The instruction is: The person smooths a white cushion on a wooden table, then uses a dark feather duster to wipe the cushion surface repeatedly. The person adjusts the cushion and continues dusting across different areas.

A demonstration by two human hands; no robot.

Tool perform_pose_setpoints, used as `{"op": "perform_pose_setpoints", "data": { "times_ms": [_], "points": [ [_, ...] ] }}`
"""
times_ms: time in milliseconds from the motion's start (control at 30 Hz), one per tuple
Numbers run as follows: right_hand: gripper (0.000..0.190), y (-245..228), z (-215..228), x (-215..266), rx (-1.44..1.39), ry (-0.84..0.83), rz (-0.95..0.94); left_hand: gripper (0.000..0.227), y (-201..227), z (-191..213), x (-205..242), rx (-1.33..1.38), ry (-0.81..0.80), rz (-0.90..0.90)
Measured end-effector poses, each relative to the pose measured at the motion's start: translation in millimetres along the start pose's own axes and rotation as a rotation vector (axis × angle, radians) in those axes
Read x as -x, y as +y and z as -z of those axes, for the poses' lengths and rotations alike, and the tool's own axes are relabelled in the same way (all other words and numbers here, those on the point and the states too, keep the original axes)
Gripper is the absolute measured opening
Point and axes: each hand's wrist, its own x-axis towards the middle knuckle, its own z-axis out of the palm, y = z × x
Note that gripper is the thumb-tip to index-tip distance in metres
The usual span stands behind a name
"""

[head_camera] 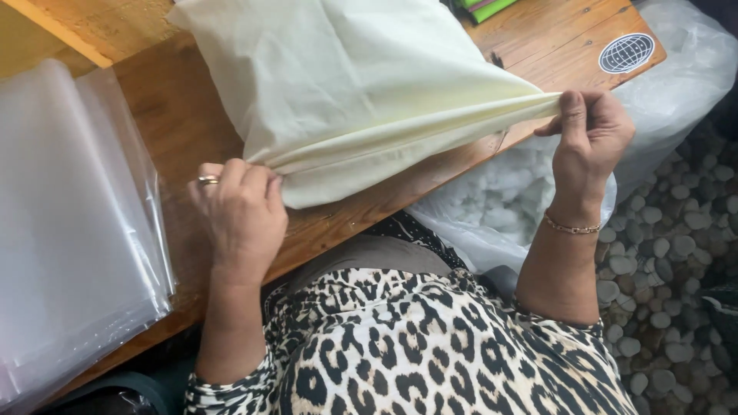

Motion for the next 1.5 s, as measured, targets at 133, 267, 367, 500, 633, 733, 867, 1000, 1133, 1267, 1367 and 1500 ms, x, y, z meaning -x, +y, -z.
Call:
{"op": "perform_pose_setpoints", "data": {
  "times_ms": [133, 267, 367, 500, 633, 733, 867, 1000, 1133, 1267, 1367, 1500],
  "points": [
    [0.027, 9, 2, -3, -0.001, 0.022, -0.056, 0.01, -28, 26, 4, -0.113, -0.039, -0.019],
    [0.023, 4, -4, -3, -0.032, -0.051, -0.122, 0.038, -31, 19, -8, 0.08, -0.175, 0.037],
    [0.024, -13, -20, -3, 0.003, -0.198, -0.082, 0.101, -15, 4, -23, 0.268, -0.327, 0.024],
    [0.086, -65, -68, 20, 0.14, -0.601, -0.09, 0.063, -2, -39, -22, 0.427, -0.108, -0.115],
    [0.089, -80, -113, 25, 0.199, -0.63, -0.063, 0.041, 34, -44, -15, 0.482, -0.14, -0.076],
    [0.07, -57, -147, 3, 0.147, -0.649, 0.026, 0.042, 80, -61, 4, 0.602, -0.226, -0.104],
    [0.033, -4, -177, -54, 0.18, -0.47, -0.092, 0.042, 106, -34, 8, 0.934, -0.359, -0.276],
    [0.051, -15, -160, -94, 0.582, -0.469, 0.227, 0.042, 82, 59, -15, 1.091, -0.398, -0.473],
    [0.046, -110, -160, -38, 0.433, -0.425, 0.552, 0.033, 23, 64, -32, 0.702, 0.085, -0.412],
    [0.053, -136, -200, 31, 0.562, -0.759, 0.503, 0.049, -21, 27, -67, 0.258, 0.038, -0.045],
    [0.062, -146, -206, 77, 0.624, -0.956, 0.511, 0.06, -52, -32, -83, 0.201, -0.239, 0.127],
    [0.073, -130, -206, 56, 0.595, -1.027, 0.562, 0.062, -63, -73, -86, 0.161, -0.336, 0.2]
  ]
}}
